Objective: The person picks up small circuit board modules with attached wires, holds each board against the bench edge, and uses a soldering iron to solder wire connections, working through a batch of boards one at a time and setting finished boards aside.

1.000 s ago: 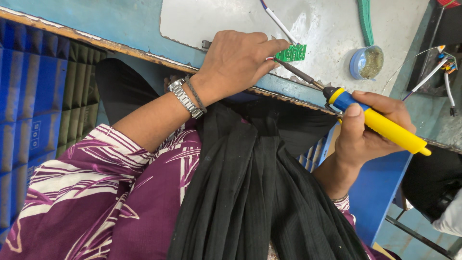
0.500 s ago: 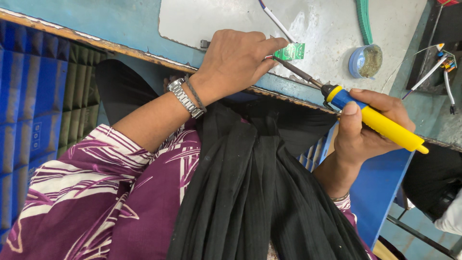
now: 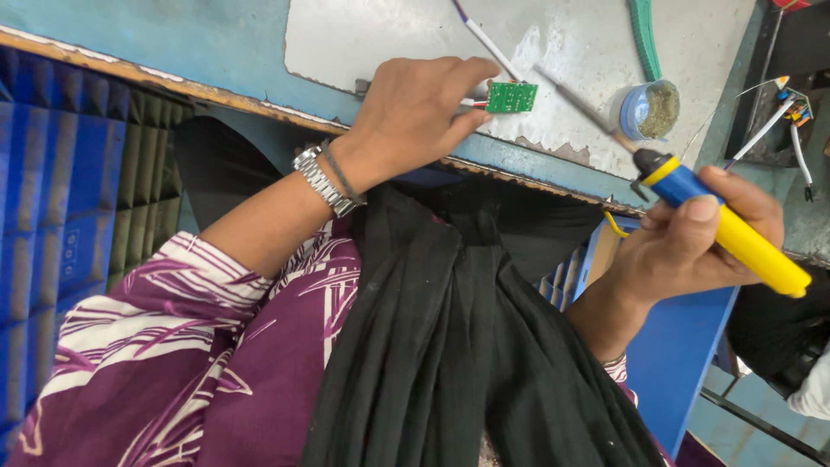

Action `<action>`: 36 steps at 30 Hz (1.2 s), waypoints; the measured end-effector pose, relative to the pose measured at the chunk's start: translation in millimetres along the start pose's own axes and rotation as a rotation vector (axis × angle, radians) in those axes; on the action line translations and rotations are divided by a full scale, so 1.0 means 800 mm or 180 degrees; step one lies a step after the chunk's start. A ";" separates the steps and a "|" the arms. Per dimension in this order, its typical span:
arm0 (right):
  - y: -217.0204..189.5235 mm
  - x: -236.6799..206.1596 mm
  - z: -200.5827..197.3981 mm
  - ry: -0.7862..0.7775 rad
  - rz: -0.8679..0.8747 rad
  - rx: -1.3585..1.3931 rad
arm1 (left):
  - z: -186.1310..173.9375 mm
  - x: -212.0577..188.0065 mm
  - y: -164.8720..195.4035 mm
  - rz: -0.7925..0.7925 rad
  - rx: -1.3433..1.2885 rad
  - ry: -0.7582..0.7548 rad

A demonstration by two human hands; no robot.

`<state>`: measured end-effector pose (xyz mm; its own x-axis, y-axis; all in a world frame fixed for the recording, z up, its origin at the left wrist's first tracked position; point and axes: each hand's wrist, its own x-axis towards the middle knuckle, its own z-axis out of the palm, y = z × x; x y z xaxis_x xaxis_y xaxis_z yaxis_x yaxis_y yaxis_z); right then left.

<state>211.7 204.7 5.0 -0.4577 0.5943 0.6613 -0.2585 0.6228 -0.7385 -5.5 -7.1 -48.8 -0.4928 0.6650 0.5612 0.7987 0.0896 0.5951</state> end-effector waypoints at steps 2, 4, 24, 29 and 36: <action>0.005 -0.004 0.009 0.0014 -0.0047 0.0214 | -0.008 0.001 0.001 -0.0105 -0.0198 0.0019; 0.007 -0.008 0.018 -0.0086 -0.0056 0.0379 | -0.020 0.001 0.009 -0.0247 -0.0387 -0.0020; -0.008 -0.058 0.105 -0.1211 0.0101 0.0729 | -0.101 0.037 0.056 -0.0173 -0.0415 -0.0628; -0.009 -0.062 0.116 -0.1464 0.0064 0.0667 | -0.079 0.022 0.037 -0.1629 -0.2013 -0.1332; -0.008 -0.065 0.119 -0.1603 0.0105 0.0597 | -0.054 0.002 0.012 -0.2461 -0.3718 -0.1371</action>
<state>156.0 121.5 -37.4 -0.8076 0.2656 0.5266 -0.3635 0.4790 -0.7990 -13.6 -37.1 -17.6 -0.3527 0.9154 -0.1940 -0.4419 0.0197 0.8968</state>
